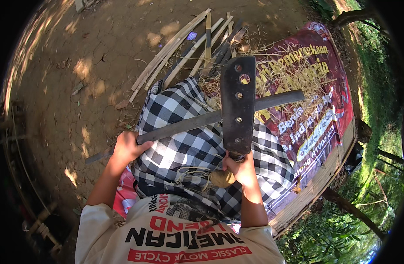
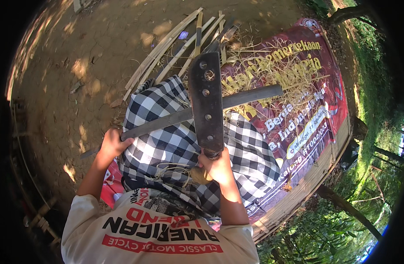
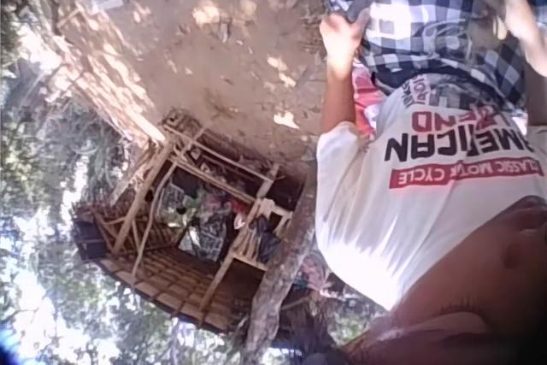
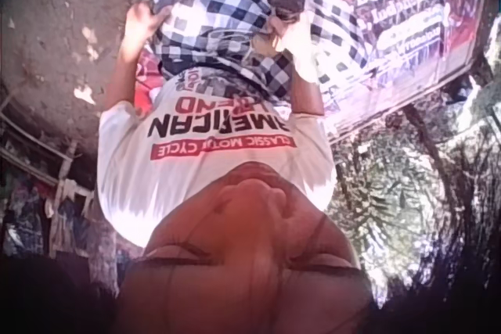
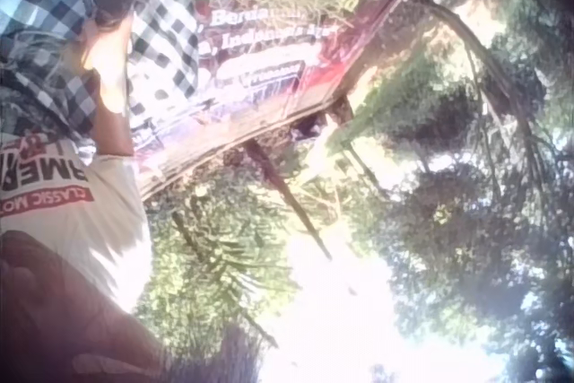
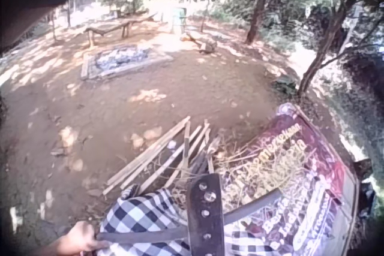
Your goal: The person shaves and thins bamboo strips by hand using a large knife against a cloth-covered lap in an outdoor workspace.
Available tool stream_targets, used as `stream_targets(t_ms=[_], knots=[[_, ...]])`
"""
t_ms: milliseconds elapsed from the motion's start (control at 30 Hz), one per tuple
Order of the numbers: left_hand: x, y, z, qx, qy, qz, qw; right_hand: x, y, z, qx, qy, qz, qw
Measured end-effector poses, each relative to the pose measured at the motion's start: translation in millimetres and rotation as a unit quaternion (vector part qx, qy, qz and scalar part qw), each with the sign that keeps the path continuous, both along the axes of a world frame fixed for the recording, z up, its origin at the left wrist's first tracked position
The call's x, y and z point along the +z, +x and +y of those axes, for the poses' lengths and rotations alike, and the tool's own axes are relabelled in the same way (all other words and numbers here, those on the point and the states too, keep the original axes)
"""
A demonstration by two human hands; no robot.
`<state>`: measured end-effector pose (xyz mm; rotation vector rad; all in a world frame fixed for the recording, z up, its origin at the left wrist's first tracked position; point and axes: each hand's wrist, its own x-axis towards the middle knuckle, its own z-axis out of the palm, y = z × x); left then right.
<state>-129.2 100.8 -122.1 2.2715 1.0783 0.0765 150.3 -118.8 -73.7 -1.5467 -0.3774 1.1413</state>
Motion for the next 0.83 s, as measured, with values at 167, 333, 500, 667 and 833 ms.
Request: stream_targets(t_ms=[167,333,500,667,833], knots=[[-0.6,-5.4,2.9,0.0,-0.007,0.02,1.0,3.1,21.8,-7.7,0.019,0.024,-0.027,0.999],[-0.6,-3.8,4.3,-0.017,0.006,0.024,1.0,-0.1,5.4,3.8,-0.033,0.021,-0.005,0.999],[8.6,-0.1,0.6,0.014,-0.036,0.044,0.998,6.0,28.9,-5.8,0.026,0.034,-0.003,0.999],[6.1,3.2,-2.9,0.025,-0.007,0.043,0.999,-0.2,3.1,4.9,-0.103,0.025,0.07,0.992],[14.1,6.1,6.7,0.017,-0.054,0.091,0.994,-6.4,31.5,-16.3,0.012,0.06,0.069,0.996]])
